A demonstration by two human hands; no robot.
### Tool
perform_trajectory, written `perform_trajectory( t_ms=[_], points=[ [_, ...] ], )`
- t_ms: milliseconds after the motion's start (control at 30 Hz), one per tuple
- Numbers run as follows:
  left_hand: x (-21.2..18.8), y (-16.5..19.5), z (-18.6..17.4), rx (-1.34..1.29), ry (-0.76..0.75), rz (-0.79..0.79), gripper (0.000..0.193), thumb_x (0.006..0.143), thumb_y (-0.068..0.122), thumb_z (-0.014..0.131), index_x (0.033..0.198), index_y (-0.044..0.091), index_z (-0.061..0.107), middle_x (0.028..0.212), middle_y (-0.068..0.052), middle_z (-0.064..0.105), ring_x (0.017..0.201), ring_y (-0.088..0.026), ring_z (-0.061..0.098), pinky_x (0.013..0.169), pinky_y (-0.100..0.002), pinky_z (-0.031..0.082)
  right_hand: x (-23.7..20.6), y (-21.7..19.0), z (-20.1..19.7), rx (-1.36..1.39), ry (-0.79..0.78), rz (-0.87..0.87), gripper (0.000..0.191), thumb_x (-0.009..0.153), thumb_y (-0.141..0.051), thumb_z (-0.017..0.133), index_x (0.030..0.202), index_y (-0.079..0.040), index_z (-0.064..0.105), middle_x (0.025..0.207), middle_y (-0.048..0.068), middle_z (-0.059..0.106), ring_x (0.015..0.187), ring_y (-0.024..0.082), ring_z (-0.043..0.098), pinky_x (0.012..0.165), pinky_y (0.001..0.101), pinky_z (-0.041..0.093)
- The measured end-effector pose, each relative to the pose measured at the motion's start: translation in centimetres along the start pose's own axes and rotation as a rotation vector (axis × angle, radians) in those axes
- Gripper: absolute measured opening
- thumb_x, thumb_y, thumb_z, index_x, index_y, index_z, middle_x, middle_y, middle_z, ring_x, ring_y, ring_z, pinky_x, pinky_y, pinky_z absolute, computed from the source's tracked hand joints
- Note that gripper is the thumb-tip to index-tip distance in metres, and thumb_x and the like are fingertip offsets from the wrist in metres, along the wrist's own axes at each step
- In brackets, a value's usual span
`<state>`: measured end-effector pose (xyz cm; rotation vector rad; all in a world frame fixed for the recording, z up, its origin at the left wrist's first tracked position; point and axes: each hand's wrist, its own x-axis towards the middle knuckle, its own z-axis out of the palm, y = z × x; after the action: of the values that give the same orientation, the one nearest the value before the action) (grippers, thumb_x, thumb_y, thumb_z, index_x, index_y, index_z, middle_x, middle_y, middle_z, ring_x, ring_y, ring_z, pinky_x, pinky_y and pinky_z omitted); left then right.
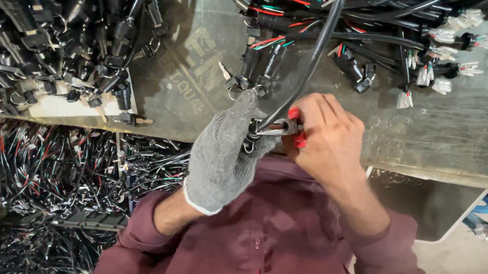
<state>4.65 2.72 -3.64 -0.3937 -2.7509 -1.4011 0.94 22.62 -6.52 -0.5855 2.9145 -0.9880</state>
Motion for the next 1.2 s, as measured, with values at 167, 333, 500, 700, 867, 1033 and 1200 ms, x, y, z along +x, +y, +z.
perform_trajectory(
  t_ms=[167, 333, 500, 700, 867, 1033, 1200],
  points=[
    [-0.7, 0.0, 0.3, 0.253, 0.029, 0.095, 0.069, 0.090, 0.008, 0.076, 0.151, 0.000, 0.043, 0.124, -0.020, 0.064, 0.105, -0.041, 0.062, 0.092, -0.051, 0.049, -1.1, -0.6, -0.6, -0.056, -0.025, 0.049, 0.037, 0.065, -0.021, 0.084, 0.091, -0.011, 0.060, 0.084, 0.004, 0.064, 0.083, 0.026, 0.066, 0.061, 0.0420, 0.046],
    [-1.1, -0.2, 0.1, 0.445, -0.041, 0.139, 0.066, 0.085, 0.010, 0.070, 0.147, 0.000, 0.049, 0.130, -0.021, 0.062, 0.106, -0.041, 0.061, 0.093, -0.052, 0.050, -1.7, -1.3, -0.5, -0.019, -0.027, 0.140, 0.034, 0.071, -0.019, 0.083, 0.095, -0.010, 0.060, 0.083, 0.005, 0.065, 0.080, 0.028, 0.067, 0.063, 0.0427, 0.049],
    [-0.4, -1.0, -0.1, 0.498, -0.003, 0.179, 0.067, 0.083, 0.008, 0.067, 0.148, 0.002, 0.050, 0.137, -0.018, 0.061, 0.109, -0.039, 0.062, 0.095, -0.050, 0.051, -1.9, -1.9, 0.5, 0.073, 0.035, 0.152, 0.040, 0.073, -0.022, 0.086, 0.096, -0.007, 0.058, 0.084, 0.009, 0.065, 0.079, 0.033, 0.065, 0.064, 0.0440, 0.049],
    [1.2, 0.5, -1.5, 0.201, -0.104, 0.060, 0.072, 0.095, 0.020, 0.079, 0.153, -0.002, 0.044, 0.127, -0.016, 0.064, 0.104, -0.038, 0.063, 0.086, -0.046, 0.051, -1.8, -2.2, 1.1, 0.109, -0.021, 0.200, 0.042, 0.076, -0.026, 0.088, 0.099, -0.006, 0.059, 0.083, 0.009, 0.064, 0.077, 0.032, 0.064, 0.064, 0.0437, 0.049],
    [2.2, 1.6, -3.8, -0.331, -0.279, -0.063, 0.068, 0.098, 0.014, 0.078, 0.156, 0.006, 0.044, 0.119, -0.012, 0.066, 0.102, -0.029, 0.067, 0.089, -0.036, 0.057, 0.1, -0.7, 2.0, 0.109, 0.137, 0.011, 0.033, 0.074, -0.024, 0.088, 0.090, -0.011, 0.062, 0.088, 0.004, 0.068, 0.082, 0.027, 0.067, 0.069, 0.0407, 0.050],
    [2.0, 1.1, -4.1, -0.627, -0.477, -0.134, 0.072, 0.097, 0.005, 0.075, 0.160, 0.009, 0.042, 0.101, -0.005, 0.064, 0.088, -0.016, 0.060, 0.084, -0.029, 0.056, 1.4, 1.0, 2.9, 0.377, 0.057, -0.226, 0.037, 0.076, -0.021, 0.089, 0.087, -0.008, 0.056, 0.091, 0.008, 0.064, 0.091, 0.031, 0.067, 0.082, 0.0447, 0.051],
    [1.5, 2.0, -3.6, -0.632, -0.387, -0.220, 0.070, 0.096, 0.006, 0.075, 0.158, 0.009, 0.043, 0.103, -0.008, 0.064, 0.084, -0.020, 0.062, 0.080, -0.031, 0.056, 1.0, 2.4, 3.2, 0.523, -0.048, -0.179, 0.036, 0.069, -0.014, 0.083, 0.092, -0.004, 0.058, 0.092, 0.011, 0.064, 0.088, 0.033, 0.065, 0.079, 0.0404, 0.053]
  ],
)
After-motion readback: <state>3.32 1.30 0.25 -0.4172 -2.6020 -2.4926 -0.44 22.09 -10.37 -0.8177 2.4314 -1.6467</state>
